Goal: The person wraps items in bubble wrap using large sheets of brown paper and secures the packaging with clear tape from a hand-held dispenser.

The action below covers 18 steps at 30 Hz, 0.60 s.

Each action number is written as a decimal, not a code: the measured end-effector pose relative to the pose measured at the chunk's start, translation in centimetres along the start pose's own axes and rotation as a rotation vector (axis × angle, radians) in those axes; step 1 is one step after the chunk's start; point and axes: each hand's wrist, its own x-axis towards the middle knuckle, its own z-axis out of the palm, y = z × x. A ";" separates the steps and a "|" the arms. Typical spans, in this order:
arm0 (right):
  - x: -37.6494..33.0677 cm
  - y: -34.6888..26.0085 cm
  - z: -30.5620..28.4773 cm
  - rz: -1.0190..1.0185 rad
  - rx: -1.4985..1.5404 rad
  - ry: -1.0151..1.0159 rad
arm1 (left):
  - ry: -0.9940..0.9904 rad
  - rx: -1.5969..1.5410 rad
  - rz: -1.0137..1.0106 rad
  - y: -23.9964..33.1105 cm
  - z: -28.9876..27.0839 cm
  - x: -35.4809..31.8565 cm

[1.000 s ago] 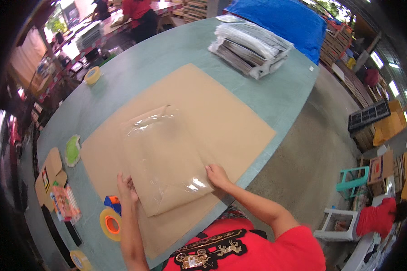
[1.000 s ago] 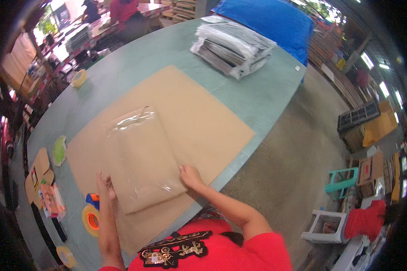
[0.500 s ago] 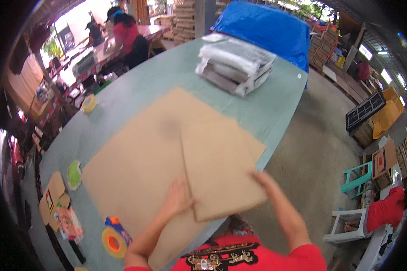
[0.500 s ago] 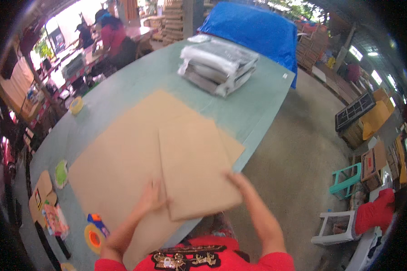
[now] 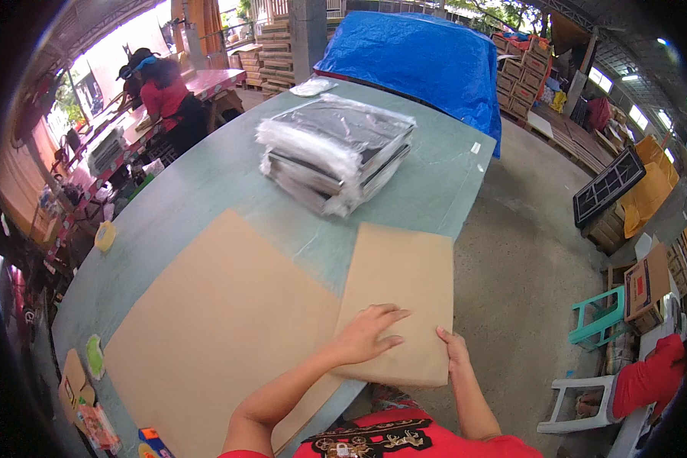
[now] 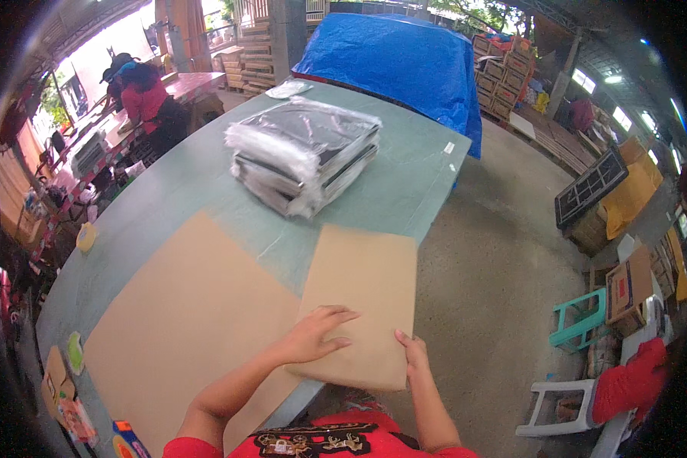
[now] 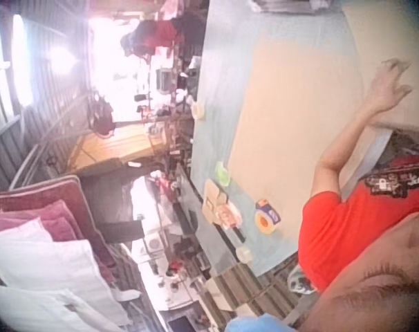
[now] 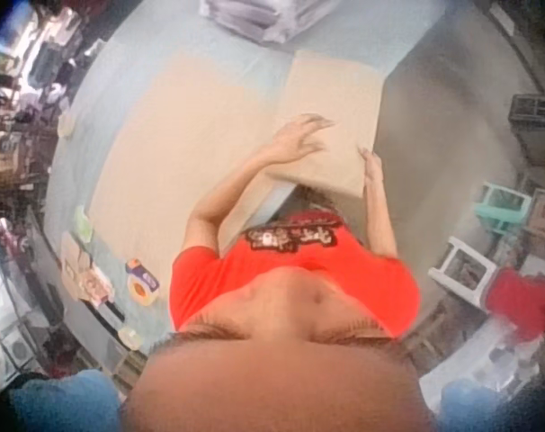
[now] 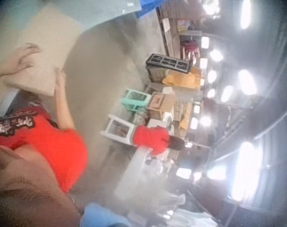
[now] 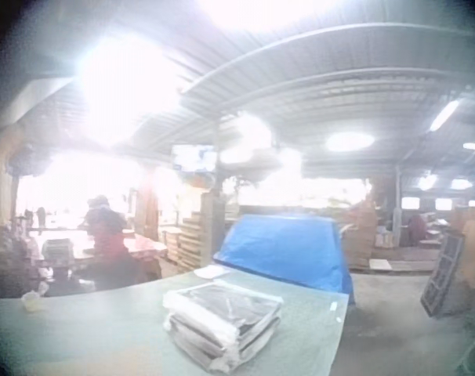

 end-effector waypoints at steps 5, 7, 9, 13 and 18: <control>8.1 -10.4 -0.3 -0.140 -0.049 0.103 | 0.053 -0.488 -0.698 -4.8 -0.4 0.3; 11.0 -14.0 2.0 -0.172 -0.109 0.188 | 0.073 -0.491 -0.816 -5.4 -0.2 0.2; 14.7 -15.4 3.0 -0.213 -0.166 0.266 | 0.005 -0.482 -0.851 -5.3 -0.4 0.8; 15.2 -22.2 7.3 -0.055 -1.452 0.225 | -0.033 -0.370 -0.843 -5.5 -3.0 -1.4; 20.6 -24.0 18.7 -0.611 -1.128 -0.130 | 0.187 -0.351 -1.069 -7.8 -3.6 -3.0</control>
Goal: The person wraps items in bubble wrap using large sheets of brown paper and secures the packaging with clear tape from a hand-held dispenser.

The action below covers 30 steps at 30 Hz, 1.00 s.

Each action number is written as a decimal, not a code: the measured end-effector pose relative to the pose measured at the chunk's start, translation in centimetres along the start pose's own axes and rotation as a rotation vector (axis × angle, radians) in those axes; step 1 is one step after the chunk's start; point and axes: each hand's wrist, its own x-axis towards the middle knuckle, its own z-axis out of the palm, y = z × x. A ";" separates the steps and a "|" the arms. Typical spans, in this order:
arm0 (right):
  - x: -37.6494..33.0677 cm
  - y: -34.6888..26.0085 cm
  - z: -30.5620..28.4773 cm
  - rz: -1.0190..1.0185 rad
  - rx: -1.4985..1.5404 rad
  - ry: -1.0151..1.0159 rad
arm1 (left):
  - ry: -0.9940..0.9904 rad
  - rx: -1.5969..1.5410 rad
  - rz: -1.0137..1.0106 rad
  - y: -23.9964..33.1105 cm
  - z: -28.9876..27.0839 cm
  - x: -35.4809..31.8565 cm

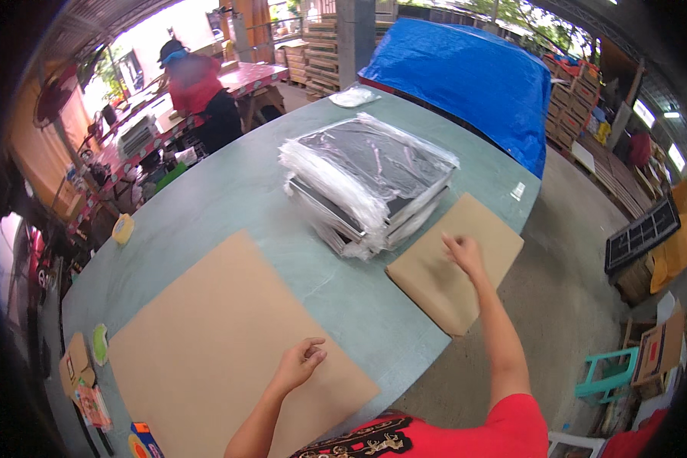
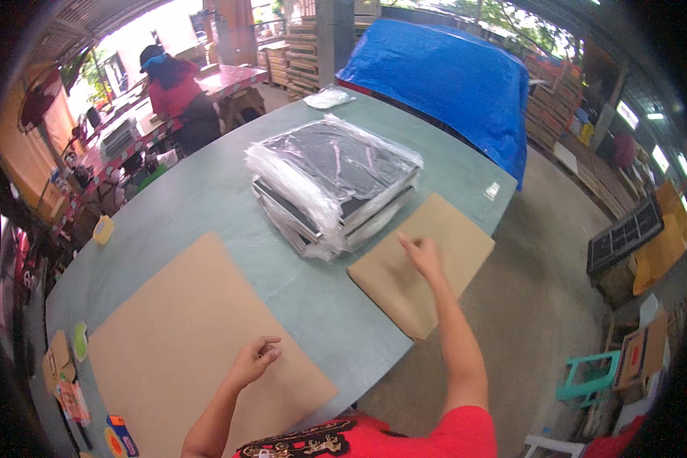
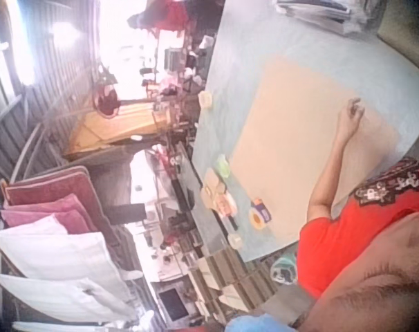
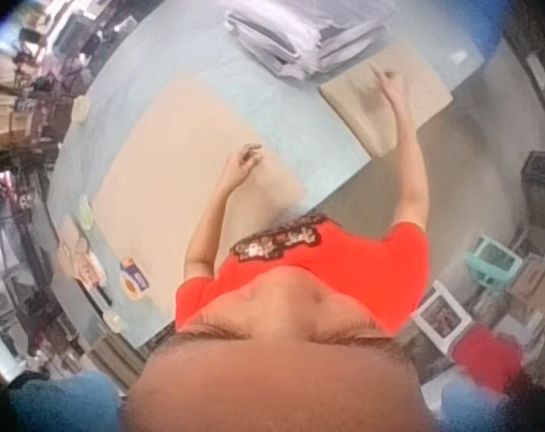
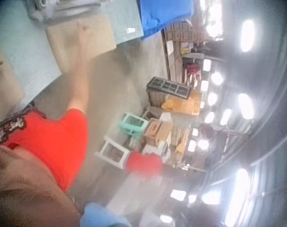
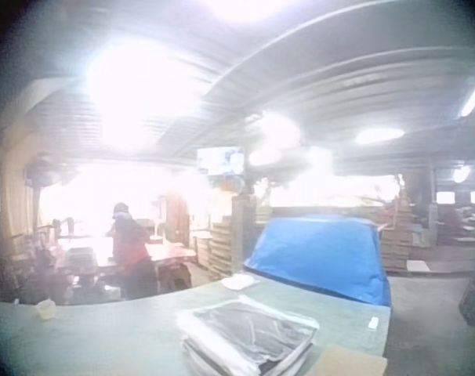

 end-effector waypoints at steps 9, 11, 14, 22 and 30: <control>6.0 -10.0 7.4 0.415 1.088 -0.349 | -0.132 -0.062 0.059 0.5 -2.1 1.2; 5.4 -10.8 7.1 0.466 1.106 -0.274 | -0.240 -0.125 0.017 1.3 -2.9 3.5; 4.2 -11.3 6.7 0.481 1.091 -0.360 | -0.191 -0.234 -0.003 5.1 -3.0 8.7; 3.6 -10.9 5.5 0.485 1.202 -0.342 | -0.111 -1.070 0.063 12.4 -2.1 21.3; 6.9 -9.9 3.9 0.446 1.113 -0.344 | -0.324 -1.189 -0.111 14.7 1.1 23.9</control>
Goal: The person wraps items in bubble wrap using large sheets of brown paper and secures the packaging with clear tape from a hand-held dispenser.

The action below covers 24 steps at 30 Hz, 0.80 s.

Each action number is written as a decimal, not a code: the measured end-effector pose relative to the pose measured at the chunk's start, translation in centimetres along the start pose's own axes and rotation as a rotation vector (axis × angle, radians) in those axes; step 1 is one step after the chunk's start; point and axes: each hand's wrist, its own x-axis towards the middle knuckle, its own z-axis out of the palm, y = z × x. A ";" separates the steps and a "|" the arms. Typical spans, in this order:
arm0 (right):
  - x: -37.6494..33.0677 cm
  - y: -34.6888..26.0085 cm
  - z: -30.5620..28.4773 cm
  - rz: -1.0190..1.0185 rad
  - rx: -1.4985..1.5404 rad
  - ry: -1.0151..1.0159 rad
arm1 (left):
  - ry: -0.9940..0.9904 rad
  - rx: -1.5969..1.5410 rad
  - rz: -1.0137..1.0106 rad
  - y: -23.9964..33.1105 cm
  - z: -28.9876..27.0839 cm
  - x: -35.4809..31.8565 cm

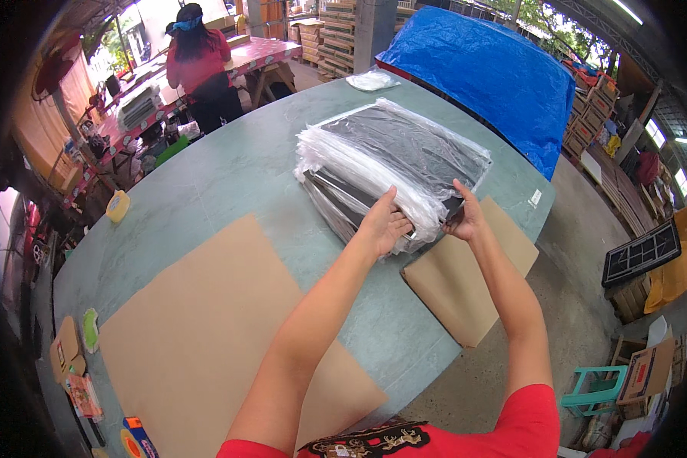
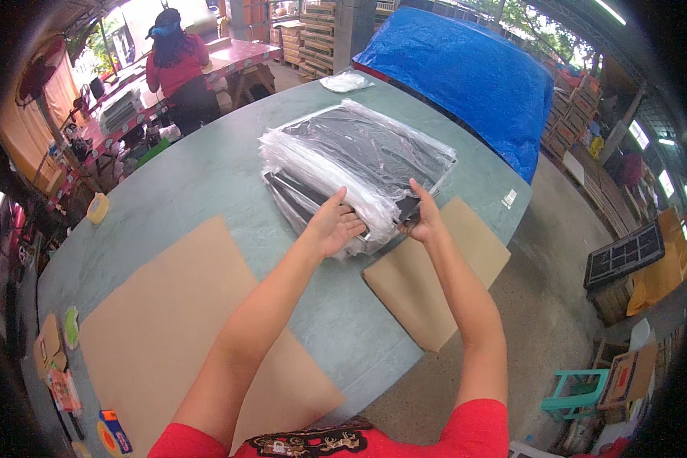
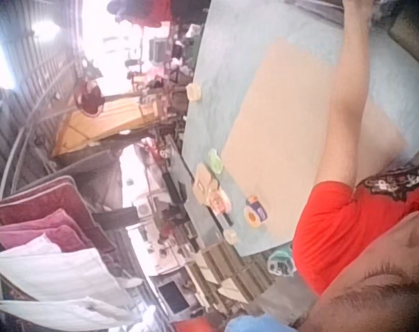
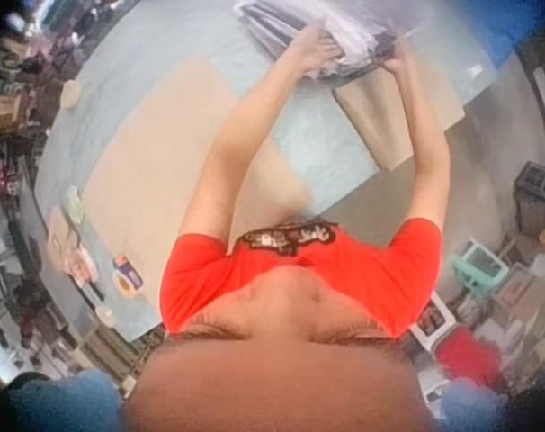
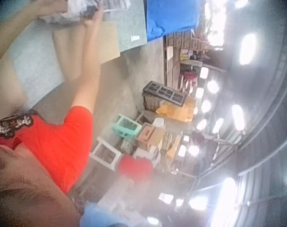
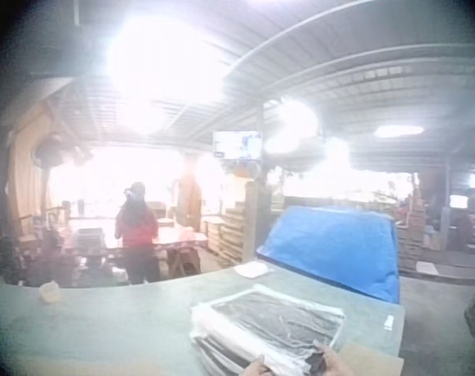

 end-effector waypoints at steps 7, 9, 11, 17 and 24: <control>0.9 -1.8 -2.6 -0.078 -0.312 0.172 | -0.132 0.204 -0.041 -1.0 1.2 1.6; 0.1 -2.5 -2.0 -0.018 -0.337 0.141 | -0.096 0.122 -0.047 -1.0 0.4 1.9; -0.9 -2.6 -1.4 -0.018 -0.337 0.172 | -0.047 -0.001 -0.065 -1.2 0.4 2.5; -2.4 -10.5 1.0 -0.234 -1.054 0.322 | 0.020 -0.132 -0.018 -0.7 -0.4 4.9; 11.7 -12.6 -5.7 -0.541 -0.656 0.531 | 0.005 -0.080 0.031 -1.1 0.1 1.1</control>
